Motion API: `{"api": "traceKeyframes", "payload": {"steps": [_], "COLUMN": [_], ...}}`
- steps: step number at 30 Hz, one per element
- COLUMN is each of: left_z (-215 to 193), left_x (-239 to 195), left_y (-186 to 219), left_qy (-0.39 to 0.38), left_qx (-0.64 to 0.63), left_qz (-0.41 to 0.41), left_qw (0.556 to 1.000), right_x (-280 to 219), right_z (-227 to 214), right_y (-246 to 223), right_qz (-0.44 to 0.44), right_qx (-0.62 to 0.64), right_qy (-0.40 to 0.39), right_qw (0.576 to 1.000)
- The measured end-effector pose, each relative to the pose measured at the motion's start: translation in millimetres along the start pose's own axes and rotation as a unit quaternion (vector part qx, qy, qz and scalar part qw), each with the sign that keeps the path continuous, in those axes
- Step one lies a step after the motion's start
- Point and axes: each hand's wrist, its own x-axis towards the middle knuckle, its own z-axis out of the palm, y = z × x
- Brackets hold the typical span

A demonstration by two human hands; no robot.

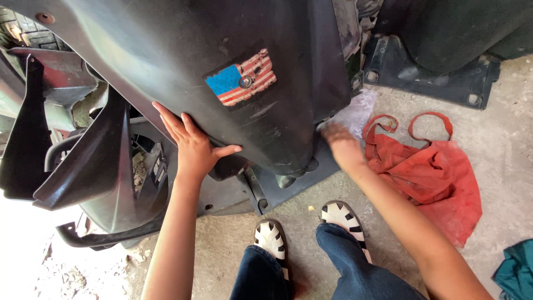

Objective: The person sands a black motorcycle part with a sanding block, first while standing and then while sitting on the floor. They hold the part with one hand and sand the surface with the other.

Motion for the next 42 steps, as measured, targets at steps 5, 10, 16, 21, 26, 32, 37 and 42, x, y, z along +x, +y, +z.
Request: {"api": "traceKeyframes", "payload": {"steps": [5,10,16,21,26,32,37,42], "left_z": [-1,0,0,-1,-1,-1,2,3], "left_x": [3,-1,1,0,2,0,1,-2], "left_y": [1,1,-1,2,0,1,0,0], "left_qy": [0.002,0.003,-0.002,-0.001,0.002,-0.001,0.003,0.007], "left_qx": [0.004,0.006,0.005,0.013,0.010,0.018,0.015,0.014], "left_qz": [0.002,0.000,-0.003,0.000,0.001,0.003,0.005,0.001], "left_qw": [1.000,1.000,1.000,1.000,1.000,1.000,1.000,1.000], "right_x": [-9,-23,-31,-22,-46,-54,-67,-65], "right_z": [41,27,29,0,29,1,1,-4], "right_y": [1,-7,-15,-2,-10,-11,-19,10], "right_qz": [-0.034,-0.089,-0.058,-0.043,-0.071,-0.061,-0.087,0.005], "right_qx": [-0.103,0.021,0.009,-0.016,0.039,0.039,0.016,0.047], "right_qy": [0.149,0.114,0.158,0.113,0.117,0.142,0.148,0.141], "right_qw": [0.983,0.989,0.986,0.993,0.990,0.987,0.985,0.989]}}
